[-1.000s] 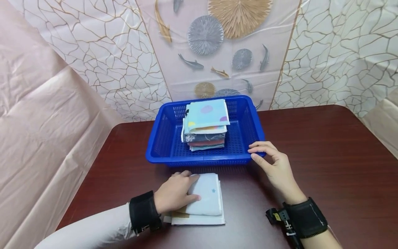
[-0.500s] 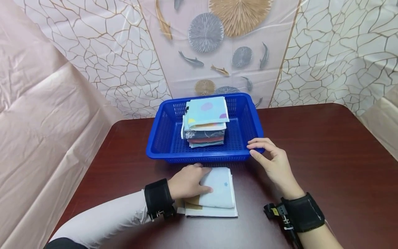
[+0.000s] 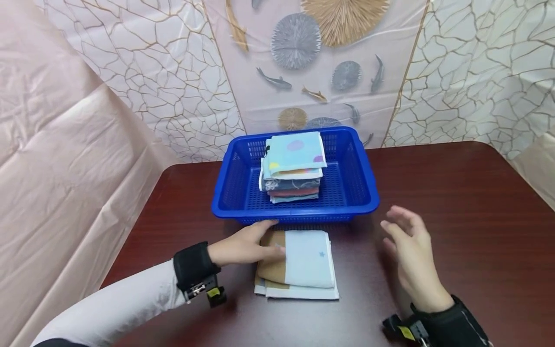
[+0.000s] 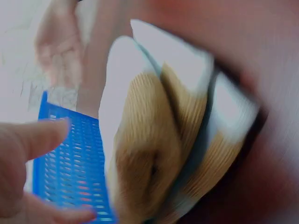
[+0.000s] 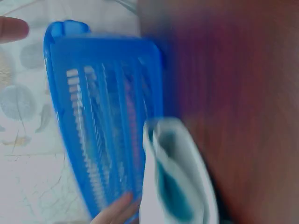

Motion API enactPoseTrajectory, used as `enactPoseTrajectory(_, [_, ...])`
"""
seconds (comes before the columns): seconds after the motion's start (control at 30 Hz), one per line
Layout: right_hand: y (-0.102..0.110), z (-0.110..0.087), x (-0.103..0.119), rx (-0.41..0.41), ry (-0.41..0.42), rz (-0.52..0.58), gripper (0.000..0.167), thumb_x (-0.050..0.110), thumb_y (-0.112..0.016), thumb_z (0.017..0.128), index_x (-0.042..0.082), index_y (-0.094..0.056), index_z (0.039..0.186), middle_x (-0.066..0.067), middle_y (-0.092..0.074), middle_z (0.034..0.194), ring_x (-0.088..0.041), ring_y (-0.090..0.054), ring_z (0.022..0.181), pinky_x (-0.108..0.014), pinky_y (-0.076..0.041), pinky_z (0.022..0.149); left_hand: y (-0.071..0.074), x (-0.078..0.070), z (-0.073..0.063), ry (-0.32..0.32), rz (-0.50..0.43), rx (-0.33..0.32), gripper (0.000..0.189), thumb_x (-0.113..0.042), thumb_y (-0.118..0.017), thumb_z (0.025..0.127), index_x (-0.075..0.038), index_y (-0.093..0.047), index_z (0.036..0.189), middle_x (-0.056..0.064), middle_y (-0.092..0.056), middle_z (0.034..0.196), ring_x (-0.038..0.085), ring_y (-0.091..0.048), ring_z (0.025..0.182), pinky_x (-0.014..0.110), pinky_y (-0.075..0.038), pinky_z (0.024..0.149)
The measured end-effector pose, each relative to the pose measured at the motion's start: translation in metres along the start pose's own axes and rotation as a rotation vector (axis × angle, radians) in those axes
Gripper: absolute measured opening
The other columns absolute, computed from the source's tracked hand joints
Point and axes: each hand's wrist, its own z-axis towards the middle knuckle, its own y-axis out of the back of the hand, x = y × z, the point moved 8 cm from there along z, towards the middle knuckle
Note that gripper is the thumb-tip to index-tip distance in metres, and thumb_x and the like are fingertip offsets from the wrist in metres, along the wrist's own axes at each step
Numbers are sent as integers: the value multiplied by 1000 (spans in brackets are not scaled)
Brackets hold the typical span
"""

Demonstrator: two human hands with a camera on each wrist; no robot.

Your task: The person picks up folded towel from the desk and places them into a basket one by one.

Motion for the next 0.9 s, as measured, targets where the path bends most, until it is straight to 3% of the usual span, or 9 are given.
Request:
enactPoseTrajectory(0.07, [-5, -4, -19, 161, -193, 54, 19, 17, -44, 106, 28, -54, 118, 19, -65, 110, -2, -67, 99, -21, -55, 81, 2, 14, -7, 90, -279, -4, 79, -42, -60, 97, -2, -25, 155, 21, -33, 158, 34, -32, 147, 57, -31, 117])
enactPoseTrajectory(0.17, [-19, -14, -39, 438, -444, 146, 29, 25, -29, 110, 29, -58, 114, 11, -69, 116, -13, -68, 108, -28, -55, 91, 0, 34, -19, 254, -675, -62, 77, -41, -56, 99, -1, -21, 155, 24, -33, 155, 42, -31, 145, 69, -32, 110])
enactPoseTrajectory(0.27, [-30, -22, -45, 607, -604, 248, 38, 30, -24, 110, 22, -60, 118, 1, -67, 126, -21, -65, 119, -34, -52, 100, -5, 47, -30, 374, -882, -111, 77, -44, -51, 100, -2, -17, 155, 30, -32, 152, 48, -33, 141, 73, -36, 104])
enactPoseTrajectory(0.33, [-34, -23, -46, 646, -660, 271, 38, 32, -24, 110, 17, -56, 125, -3, -65, 129, -24, -63, 123, -37, -51, 104, -8, 51, -36, 408, -934, -117, 80, -46, -48, 101, -1, -13, 156, 33, -27, 155, 50, -34, 140, 70, -39, 103])
enactPoseTrajectory(0.43, [-40, -24, -50, 670, -714, 269, 41, 34, -24, 110, 11, -49, 134, -6, -64, 132, -25, -61, 126, -39, -48, 107, -12, 55, -39, 416, -936, -106, 79, -47, -46, 101, 4, -15, 154, 34, -34, 151, 48, -42, 136, 67, -42, 103])
enactPoseTrajectory(0.57, [-49, -24, -62, 665, -727, 215, 56, 34, -26, 110, -2, -22, 153, -10, -61, 136, -21, -61, 124, -38, -47, 108, -19, 60, -36, 406, -911, -85, 77, -45, -47, 101, 12, -24, 148, 33, -43, 146, 45, -49, 132, 63, -41, 107])
enactPoseTrajectory(0.63, [-53, -23, -70, 645, -714, 166, 66, 34, -27, 109, -10, -6, 154, -18, -55, 142, -18, -62, 122, -36, -48, 107, -26, 59, -32, 402, -916, -65, 74, -41, -50, 100, 13, -27, 146, 34, -42, 147, 46, -47, 134, 61, -36, 112])
enactPoseTrajectory(0.7, [-60, -22, -77, 625, -698, 135, 71, 34, -30, 109, -13, 1, 152, -19, -53, 143, -15, -62, 119, -35, -48, 106, -33, 57, -26, 385, -923, -42, 67, -37, -54, 99, 12, -37, 142, 30, -51, 140, 40, -55, 127, 56, -39, 112])
enactPoseTrajectory(0.9, [-90, -28, -85, 651, -661, 197, 38, 28, -36, 109, 6, -34, 140, -2, -64, 127, -11, -62, 117, -31, -50, 103, -52, 44, -7, 312, -987, 44, 44, -24, -59, 100, 7, -52, 131, 19, -69, 121, 27, -66, 114, 46, -54, 98])
